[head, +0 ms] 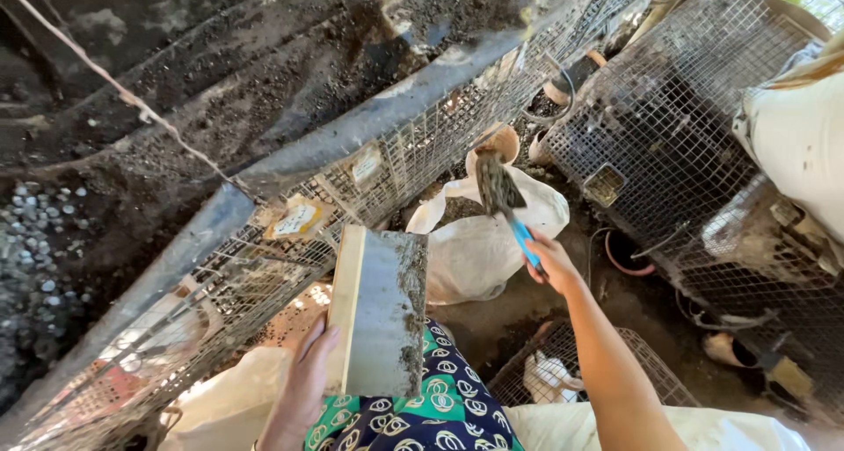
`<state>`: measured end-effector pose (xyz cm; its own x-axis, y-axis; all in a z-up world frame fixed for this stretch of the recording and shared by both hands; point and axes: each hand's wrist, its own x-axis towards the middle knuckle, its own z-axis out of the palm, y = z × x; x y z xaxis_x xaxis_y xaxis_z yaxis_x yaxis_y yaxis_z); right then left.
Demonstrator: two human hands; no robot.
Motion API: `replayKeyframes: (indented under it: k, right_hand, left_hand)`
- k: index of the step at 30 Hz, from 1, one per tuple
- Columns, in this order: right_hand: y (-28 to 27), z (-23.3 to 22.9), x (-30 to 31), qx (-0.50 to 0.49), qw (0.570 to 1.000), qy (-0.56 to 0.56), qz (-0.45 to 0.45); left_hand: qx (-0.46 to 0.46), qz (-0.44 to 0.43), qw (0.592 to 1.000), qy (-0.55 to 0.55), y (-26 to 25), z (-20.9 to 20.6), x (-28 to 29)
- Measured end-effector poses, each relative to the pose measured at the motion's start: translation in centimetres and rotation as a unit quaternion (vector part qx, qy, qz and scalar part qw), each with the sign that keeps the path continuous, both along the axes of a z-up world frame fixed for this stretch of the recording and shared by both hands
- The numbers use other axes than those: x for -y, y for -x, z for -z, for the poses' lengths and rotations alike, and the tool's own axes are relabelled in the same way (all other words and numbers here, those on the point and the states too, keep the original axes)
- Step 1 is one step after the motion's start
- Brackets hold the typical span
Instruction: The person uses a blue-handled trowel to scoop a dark, granular material from a large metal trough onto a wooden board held in the left hand. The material is then transferred into a white sack on the floor. This process is repeated multiple times.
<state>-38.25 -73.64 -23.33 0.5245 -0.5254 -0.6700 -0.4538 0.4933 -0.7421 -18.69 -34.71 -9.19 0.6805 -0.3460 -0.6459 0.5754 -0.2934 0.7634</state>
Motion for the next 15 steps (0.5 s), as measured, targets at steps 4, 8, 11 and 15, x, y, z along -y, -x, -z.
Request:
replayKeyframes:
  k: [4, 8, 11, 15]
  right_hand:
    - [3.4, 1.5, -2.2, 0.006, 1.000, -0.023, -0.012]
    - [4.7, -0.6, -3.8, -0.042, 0.996, -0.080, -0.010]
    - [4.5, -2.5, -4.2, -0.127, 0.986, -0.105, -0.008]
    - [2.1, -3.4, -2.4, -0.239, 0.962, -0.126, -0.041]
  left_hand:
    - [-0.017, -0.055, 0.998, -0.039, -0.2, -0.3, -0.9]
    - [-0.029, -0.042, 0.998, -0.025, -0.3, -1.7, -0.9]
    - [-0.035, -0.014, 0.999, 0.006, 0.0, -3.1, -0.8]
    - [0.006, 0.051, 0.998, 0.043, 0.0, -3.7, -0.8]
